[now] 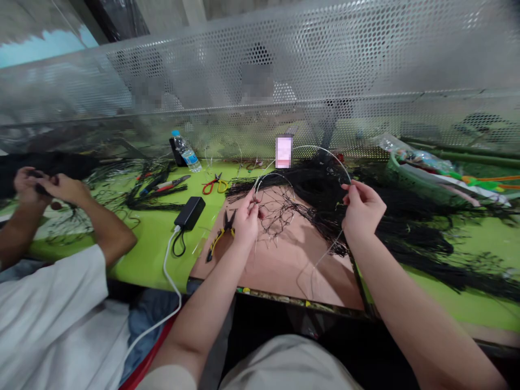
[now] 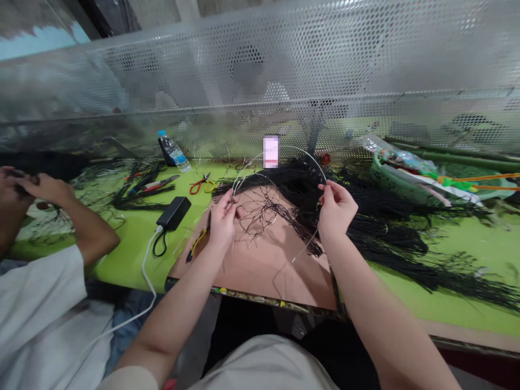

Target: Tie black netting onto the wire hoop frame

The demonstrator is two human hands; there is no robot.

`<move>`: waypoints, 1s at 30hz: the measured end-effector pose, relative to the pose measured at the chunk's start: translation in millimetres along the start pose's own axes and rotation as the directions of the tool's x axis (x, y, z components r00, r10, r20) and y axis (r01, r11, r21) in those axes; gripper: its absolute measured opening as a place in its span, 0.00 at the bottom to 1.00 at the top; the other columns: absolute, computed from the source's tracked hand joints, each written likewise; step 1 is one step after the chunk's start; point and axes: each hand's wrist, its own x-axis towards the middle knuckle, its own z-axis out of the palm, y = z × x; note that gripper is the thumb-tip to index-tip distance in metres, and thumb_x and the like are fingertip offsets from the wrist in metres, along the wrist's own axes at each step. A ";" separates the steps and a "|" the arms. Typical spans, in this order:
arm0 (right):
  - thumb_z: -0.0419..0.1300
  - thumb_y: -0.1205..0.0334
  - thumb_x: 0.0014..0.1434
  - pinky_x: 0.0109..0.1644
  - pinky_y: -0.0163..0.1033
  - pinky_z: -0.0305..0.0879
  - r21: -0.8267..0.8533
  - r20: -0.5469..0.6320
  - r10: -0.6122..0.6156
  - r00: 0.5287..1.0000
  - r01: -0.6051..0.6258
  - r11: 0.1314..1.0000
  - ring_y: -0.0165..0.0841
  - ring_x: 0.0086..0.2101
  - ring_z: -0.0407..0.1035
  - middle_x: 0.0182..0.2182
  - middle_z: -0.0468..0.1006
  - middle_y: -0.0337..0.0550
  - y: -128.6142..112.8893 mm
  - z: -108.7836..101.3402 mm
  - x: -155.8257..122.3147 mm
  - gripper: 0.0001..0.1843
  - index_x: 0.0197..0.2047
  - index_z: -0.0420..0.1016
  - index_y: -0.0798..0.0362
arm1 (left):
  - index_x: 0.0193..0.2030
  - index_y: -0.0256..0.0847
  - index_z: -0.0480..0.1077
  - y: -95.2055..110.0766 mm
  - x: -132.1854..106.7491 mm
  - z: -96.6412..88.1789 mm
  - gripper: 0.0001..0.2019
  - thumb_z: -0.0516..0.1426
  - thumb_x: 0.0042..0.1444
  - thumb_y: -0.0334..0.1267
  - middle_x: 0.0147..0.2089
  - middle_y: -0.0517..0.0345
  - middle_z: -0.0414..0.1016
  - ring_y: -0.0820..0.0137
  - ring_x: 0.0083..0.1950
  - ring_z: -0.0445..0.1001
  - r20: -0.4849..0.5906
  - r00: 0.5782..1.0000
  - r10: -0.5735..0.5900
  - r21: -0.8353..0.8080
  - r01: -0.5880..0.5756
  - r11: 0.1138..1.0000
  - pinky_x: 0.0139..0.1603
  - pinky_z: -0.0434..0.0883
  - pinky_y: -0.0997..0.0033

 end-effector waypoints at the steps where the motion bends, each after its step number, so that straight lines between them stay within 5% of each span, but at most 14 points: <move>1: 0.65 0.56 0.53 0.23 0.33 0.58 0.017 0.006 -0.005 1.000 0.005 1.000 0.25 0.21 0.62 0.30 0.82 0.42 -0.1 2.4 -0.4 0.13 0.40 0.81 0.54 | 0.62 0.49 0.71 -1.4 -0.2 0.7 0.23 0.58 0.59 0.34 0.46 0.57 0.70 0.80 0.27 0.69 -0.014 1.000 0.011 0.009 -0.011 1.000 0.27 0.66 0.79; 10: 0.65 0.60 0.49 0.29 0.31 0.65 0.063 0.248 0.226 0.942 -0.248 0.967 0.24 0.23 0.67 0.30 0.82 0.38 15.5 13.1 -15.2 0.15 0.40 0.69 0.51 | 0.61 0.49 0.70 -12.2 -0.4 -0.3 0.21 0.58 0.60 0.36 0.46 0.56 0.69 0.81 0.26 0.66 -0.088 0.995 0.043 -0.014 -0.044 0.999 0.25 0.64 0.78; 19: 0.65 0.59 0.47 0.28 0.34 0.66 -0.059 0.407 0.339 0.848 -0.346 0.936 0.25 0.24 0.67 0.36 0.80 0.39 13.4 10.9 -13.8 0.29 0.54 0.70 0.49 | 0.59 0.45 0.72 -18.1 10.0 -5.7 0.20 0.58 0.60 0.32 0.46 0.56 0.69 0.83 0.25 0.61 -0.165 0.986 -0.033 -0.136 0.010 0.991 0.22 0.58 0.80; 21: 0.64 0.59 0.48 0.24 0.33 0.61 -0.122 0.440 0.294 0.849 -0.268 0.956 0.23 0.22 0.63 0.39 0.78 0.40 5.5 7.1 -9.0 0.33 0.59 0.68 0.49 | 0.56 0.45 0.75 -10.1 6.1 -5.2 0.18 0.59 0.59 0.30 0.44 0.57 0.69 0.84 0.24 0.59 -0.190 0.981 -0.048 -0.181 0.013 0.983 0.21 0.57 0.81; 24: 0.63 0.59 0.52 0.23 0.33 0.59 -0.284 0.530 0.089 0.843 0.077 0.956 0.22 0.21 0.59 0.43 0.76 0.41 -15.4 2.1 6.9 0.35 0.64 0.66 0.48 | 0.51 0.47 0.78 10.1 -7.1 -2.6 0.16 0.59 0.58 0.27 0.43 0.59 0.68 0.86 0.23 0.55 -0.221 0.972 -0.077 -0.315 0.004 0.949 0.21 0.56 0.82; 27: 0.62 0.59 0.56 0.27 0.36 0.63 -0.339 0.651 -0.101 0.753 0.407 0.848 0.24 0.22 0.61 0.44 0.76 0.44 -38.7 1.8 33.8 0.35 0.67 0.62 0.50 | 0.51 0.49 0.79 30.0 -22.1 2.4 0.18 0.59 0.58 0.26 0.42 0.59 0.67 0.86 0.23 0.54 -0.236 0.967 -0.094 -0.413 -0.012 0.911 0.22 0.57 0.83; 30: 0.60 0.58 0.59 0.37 0.44 0.71 -0.382 0.759 -0.153 0.633 0.623 0.683 0.28 0.25 0.66 0.46 0.75 0.51 -49.7 2.0 66.4 0.34 0.67 0.61 0.55 | 0.53 0.51 0.78 39.0 -32.0 10.0 0.19 0.60 0.59 0.26 0.42 0.59 0.67 0.85 0.23 0.53 -0.275 0.959 -0.064 -0.432 -0.064 0.899 0.22 0.58 0.82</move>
